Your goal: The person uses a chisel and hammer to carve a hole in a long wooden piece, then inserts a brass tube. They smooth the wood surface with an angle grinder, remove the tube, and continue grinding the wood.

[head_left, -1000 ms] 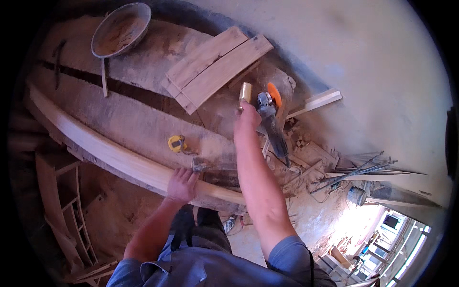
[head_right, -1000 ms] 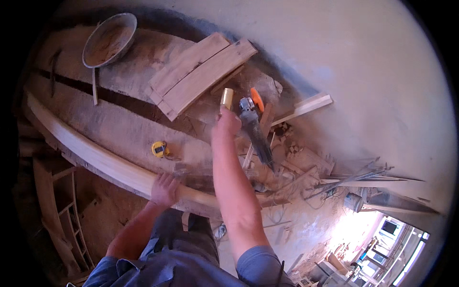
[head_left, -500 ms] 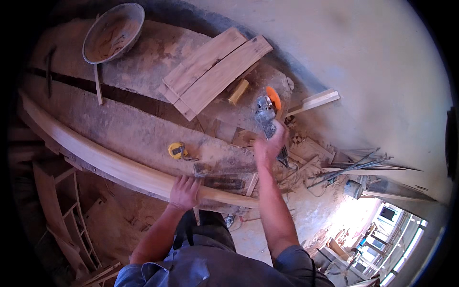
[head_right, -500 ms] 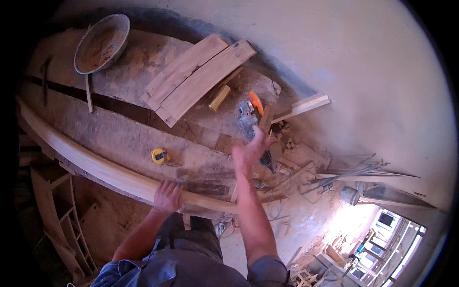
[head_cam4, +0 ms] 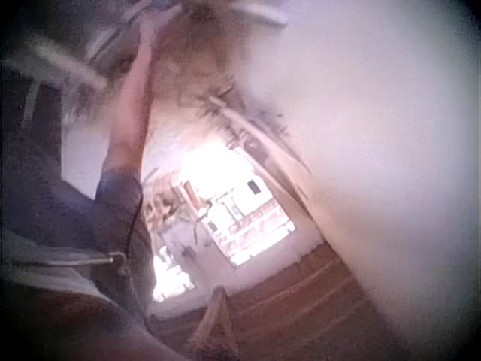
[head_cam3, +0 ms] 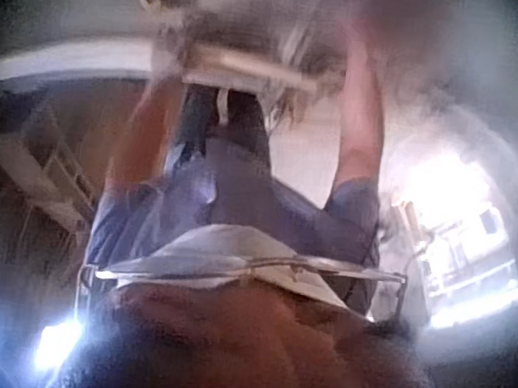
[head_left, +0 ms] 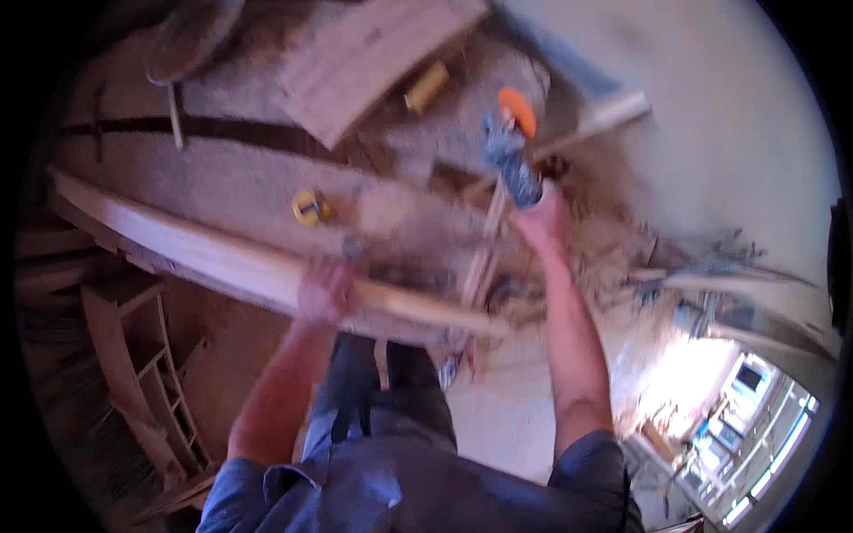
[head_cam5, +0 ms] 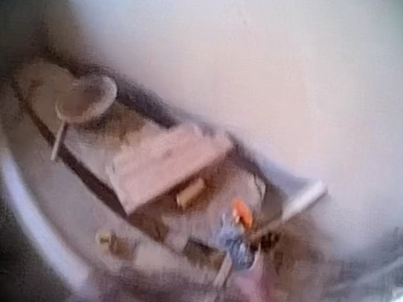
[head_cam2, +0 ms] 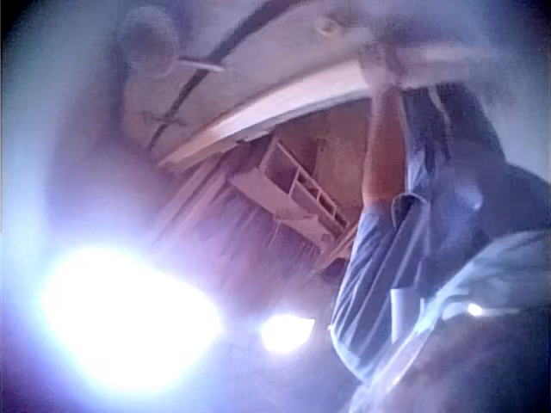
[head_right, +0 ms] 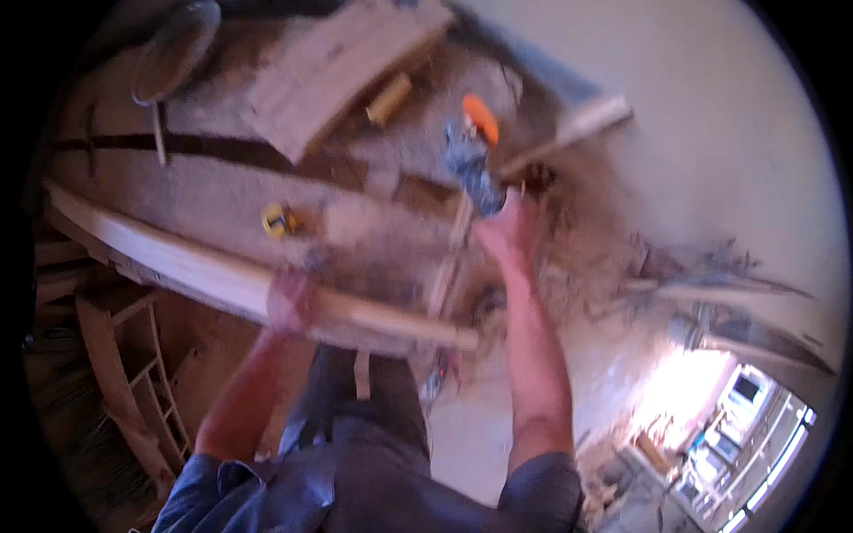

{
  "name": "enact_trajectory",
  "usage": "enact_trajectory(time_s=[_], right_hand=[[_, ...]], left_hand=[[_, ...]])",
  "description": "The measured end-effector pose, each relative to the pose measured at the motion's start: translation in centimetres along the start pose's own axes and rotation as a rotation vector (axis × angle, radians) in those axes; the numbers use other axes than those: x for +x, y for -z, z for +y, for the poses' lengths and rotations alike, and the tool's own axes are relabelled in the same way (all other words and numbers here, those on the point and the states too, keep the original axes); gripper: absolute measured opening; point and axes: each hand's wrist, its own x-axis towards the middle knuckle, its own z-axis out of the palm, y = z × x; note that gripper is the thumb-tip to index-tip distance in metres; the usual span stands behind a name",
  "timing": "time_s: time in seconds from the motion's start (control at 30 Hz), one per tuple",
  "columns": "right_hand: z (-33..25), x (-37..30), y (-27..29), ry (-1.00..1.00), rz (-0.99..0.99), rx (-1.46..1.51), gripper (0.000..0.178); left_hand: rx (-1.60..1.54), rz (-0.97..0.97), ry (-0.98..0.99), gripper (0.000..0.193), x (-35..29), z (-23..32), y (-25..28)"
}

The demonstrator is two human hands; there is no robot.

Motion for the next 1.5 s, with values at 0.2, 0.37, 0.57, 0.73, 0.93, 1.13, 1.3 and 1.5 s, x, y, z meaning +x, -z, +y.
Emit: enact_trajectory(time_s=[0.2,0.37,0.57,0.73,0.93,1.13,1.3,1.5], right_hand=[[11.5,-13.5,3.4,-0.218,-0.233,0.803,0.063],[21.2,-28.1,0.6,-0.252,-0.261,1.306,0.075],[21.3,-39.1,-4.3,-0.497,-0.212,1.681,0.075],[19.6,-43.7,-7.0,-0.531,-0.217,1.895,0.072],[16.5,-45.5,-8.1,-0.586,-0.349,2.045,0.068],[13.9,-47.0,-10.0,-0.54,-0.265,2.055,0.066],[9.3,-47.1,-9.8,-0.545,-0.321,1.706,0.058],[5.1,-46.1,-10.0,-0.398,-0.378,1.611,0.06]], left_hand=[[0.027,0.019,0.09,0.026,1.3,1.0,0.7],[0.127,0.283,0.138,0.025,0.9,4.2,-0.4],[-0.717,-0.425,0.562,0.03,-4.7,24.7,-2.1],[-1.555,-0.953,0.74,0.059,-8.4,34.7,-4.8],[-1.67,-1.118,0.786,0.066,-9.0,32.4,-5.7],[-1.581,-1.04,0.787,0.074,-9.8,30.8,-4.4],[-1.386,-0.98,0.948,0.086,-11.7,26.5,-2.5],[-1.656,-0.815,1.136,0.091,-11.5,24.1,1.3]])
